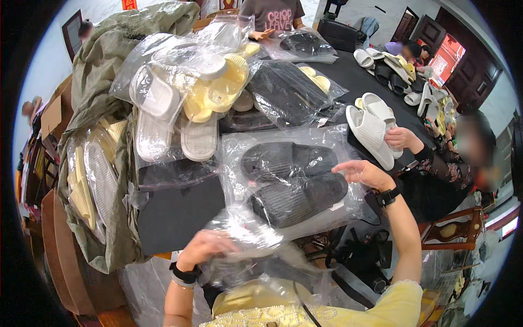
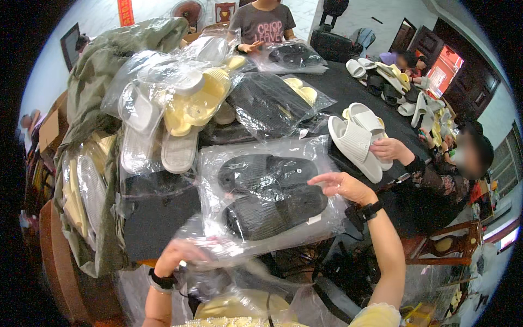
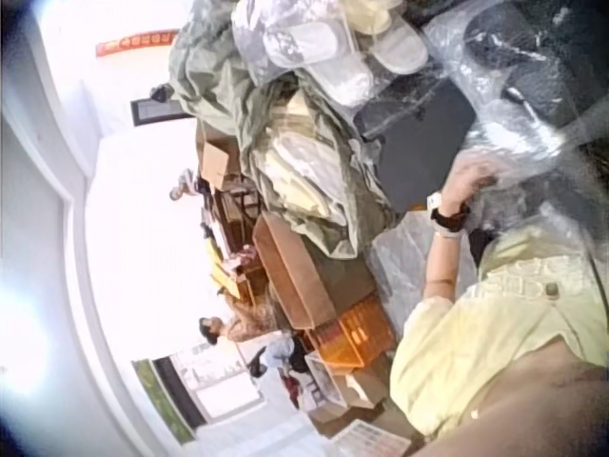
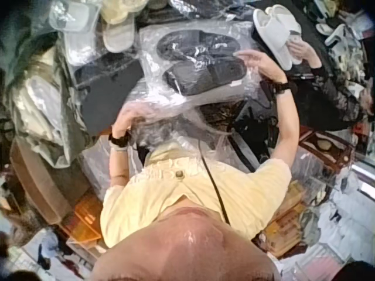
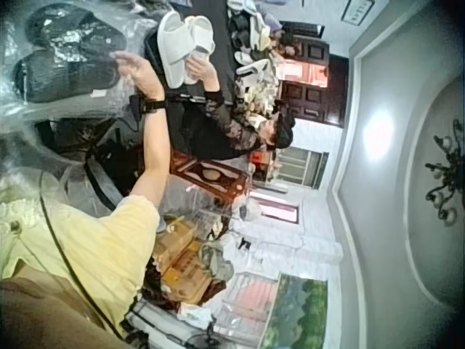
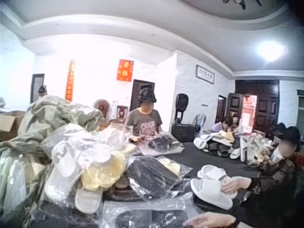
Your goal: The recorder packages various colors of sandals into individual plastic bags and places them in a large shipping sack.
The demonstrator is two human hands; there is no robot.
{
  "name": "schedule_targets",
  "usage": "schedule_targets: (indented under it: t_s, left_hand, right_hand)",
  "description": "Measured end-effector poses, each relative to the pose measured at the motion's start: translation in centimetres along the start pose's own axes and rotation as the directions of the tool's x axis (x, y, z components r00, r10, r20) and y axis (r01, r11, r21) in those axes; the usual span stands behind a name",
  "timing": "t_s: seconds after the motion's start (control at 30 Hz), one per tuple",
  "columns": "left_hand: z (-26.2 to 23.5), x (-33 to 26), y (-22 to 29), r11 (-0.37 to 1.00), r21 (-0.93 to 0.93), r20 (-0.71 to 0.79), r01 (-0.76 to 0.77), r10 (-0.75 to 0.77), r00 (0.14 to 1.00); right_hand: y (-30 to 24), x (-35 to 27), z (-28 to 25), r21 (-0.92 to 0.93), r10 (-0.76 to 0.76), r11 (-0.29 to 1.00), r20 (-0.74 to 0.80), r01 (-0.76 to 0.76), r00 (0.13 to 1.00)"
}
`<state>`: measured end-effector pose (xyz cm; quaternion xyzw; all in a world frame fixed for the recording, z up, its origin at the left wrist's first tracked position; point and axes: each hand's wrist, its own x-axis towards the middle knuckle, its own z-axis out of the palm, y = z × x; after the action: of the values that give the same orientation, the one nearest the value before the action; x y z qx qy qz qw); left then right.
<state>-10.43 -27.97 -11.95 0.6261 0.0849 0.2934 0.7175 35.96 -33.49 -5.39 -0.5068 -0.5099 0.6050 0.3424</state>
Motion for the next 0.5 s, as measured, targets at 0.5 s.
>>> schedule_targets:
  t_s: [0.5]
  left_hand:
    - [0.5,2.5,-2.3,0.479,0.875,0.148,-0.067,-0.133,0.980]
  right_hand:
    - [3.3,12.4,4.4,-0.938,-0.150,0.223,0.235,0.265,0.960]
